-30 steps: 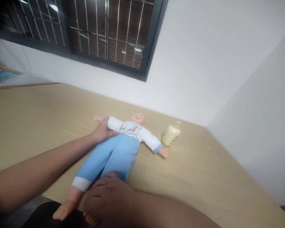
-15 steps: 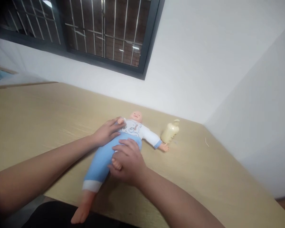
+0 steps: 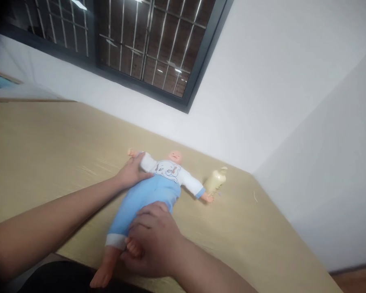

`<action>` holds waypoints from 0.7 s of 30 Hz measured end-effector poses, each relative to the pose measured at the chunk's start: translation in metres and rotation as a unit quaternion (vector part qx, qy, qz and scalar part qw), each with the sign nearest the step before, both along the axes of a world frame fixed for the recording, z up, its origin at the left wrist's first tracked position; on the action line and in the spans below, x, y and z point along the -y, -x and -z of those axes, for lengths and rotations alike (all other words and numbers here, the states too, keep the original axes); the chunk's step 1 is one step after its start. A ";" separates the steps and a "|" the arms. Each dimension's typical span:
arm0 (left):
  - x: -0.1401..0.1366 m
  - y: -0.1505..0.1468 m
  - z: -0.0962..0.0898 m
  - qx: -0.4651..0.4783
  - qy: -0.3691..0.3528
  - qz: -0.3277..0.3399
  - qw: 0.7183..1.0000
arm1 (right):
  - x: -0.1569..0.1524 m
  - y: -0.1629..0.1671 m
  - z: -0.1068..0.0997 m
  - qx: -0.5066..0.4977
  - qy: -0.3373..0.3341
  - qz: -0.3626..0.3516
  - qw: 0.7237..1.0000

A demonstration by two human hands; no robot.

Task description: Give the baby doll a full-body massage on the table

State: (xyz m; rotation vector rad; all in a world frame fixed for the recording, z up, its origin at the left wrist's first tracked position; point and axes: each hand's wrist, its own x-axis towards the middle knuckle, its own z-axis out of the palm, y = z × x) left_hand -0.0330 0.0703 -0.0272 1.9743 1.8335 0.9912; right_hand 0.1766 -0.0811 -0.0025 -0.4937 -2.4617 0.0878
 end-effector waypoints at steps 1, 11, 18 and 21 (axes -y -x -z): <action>-0.002 0.004 0.000 0.001 0.020 -0.015 1.000 | 0.006 0.002 0.001 0.017 0.011 -0.007 1.000; -0.007 0.015 -0.006 -0.125 0.090 -0.037 0.987 | 0.018 0.009 0.032 0.226 -0.037 -0.036 0.973; 0.001 0.017 -0.012 -0.166 0.098 -0.035 0.981 | 0.011 0.004 0.019 0.048 0.055 -0.130 0.989; 0.001 0.017 -0.016 -0.200 0.082 -0.043 0.975 | -0.002 -0.008 0.003 -0.095 0.079 -0.076 0.989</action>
